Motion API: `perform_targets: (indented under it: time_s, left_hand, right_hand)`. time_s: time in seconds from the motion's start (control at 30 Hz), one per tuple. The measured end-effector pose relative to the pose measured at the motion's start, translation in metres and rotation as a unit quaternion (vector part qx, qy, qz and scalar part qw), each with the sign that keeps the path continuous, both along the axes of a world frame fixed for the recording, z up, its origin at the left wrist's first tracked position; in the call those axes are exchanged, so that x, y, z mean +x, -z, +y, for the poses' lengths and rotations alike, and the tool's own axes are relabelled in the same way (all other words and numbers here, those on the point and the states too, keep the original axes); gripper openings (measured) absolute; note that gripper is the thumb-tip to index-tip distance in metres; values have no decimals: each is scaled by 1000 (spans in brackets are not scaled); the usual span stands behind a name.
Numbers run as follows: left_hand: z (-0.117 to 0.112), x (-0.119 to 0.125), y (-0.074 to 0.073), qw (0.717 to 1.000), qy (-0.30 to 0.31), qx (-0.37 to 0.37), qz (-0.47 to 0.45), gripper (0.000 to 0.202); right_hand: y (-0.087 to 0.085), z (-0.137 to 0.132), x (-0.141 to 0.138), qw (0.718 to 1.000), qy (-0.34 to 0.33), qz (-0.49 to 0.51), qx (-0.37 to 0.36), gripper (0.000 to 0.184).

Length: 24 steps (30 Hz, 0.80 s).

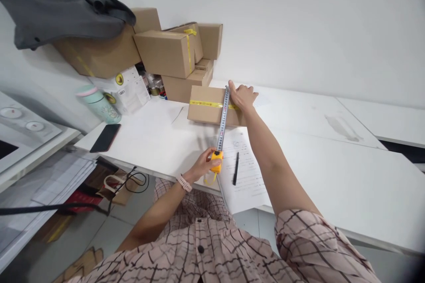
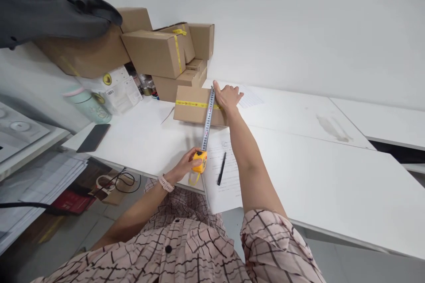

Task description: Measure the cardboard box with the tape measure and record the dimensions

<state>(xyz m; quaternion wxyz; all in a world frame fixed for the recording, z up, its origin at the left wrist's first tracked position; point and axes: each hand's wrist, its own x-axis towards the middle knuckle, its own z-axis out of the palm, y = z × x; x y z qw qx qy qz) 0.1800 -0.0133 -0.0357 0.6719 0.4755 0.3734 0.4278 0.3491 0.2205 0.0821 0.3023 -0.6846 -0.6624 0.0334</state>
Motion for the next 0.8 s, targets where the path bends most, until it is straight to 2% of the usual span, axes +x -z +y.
perform_targets:
  time_s: [0.13,0.3,0.4,0.53,0.63,0.7,0.8]
  left_hand:
    - [-3,3,11,1000,26,6,-2,48]
    - [1,11,33,1000,-6,19,8,58]
    - [3,16,40,1000,-18,8,5,64]
    - [5,17,39,1000,-7,6,0,66]
    - [0,9,33,1000,1,18,15,63]
    - [-10,-1,26,999,-9,35,24,62]
    - [-33,-24,16,997,-57,50,27,61]
  right_hand:
    - [-1,2,-3,1000,16,-6,-6,85]
    - [-3,1,-4,999,21,-15,-20,81]
    - [-2,0,-5,999,21,-18,-21,80]
    - [1,1,-4,1000,22,-16,-13,82]
    - [1,0,-1,1000,9,-14,-7,82]
    - [1,-4,2,1000,-9,-20,-4,80]
    - [6,-22,5,998,-26,-51,10,80]
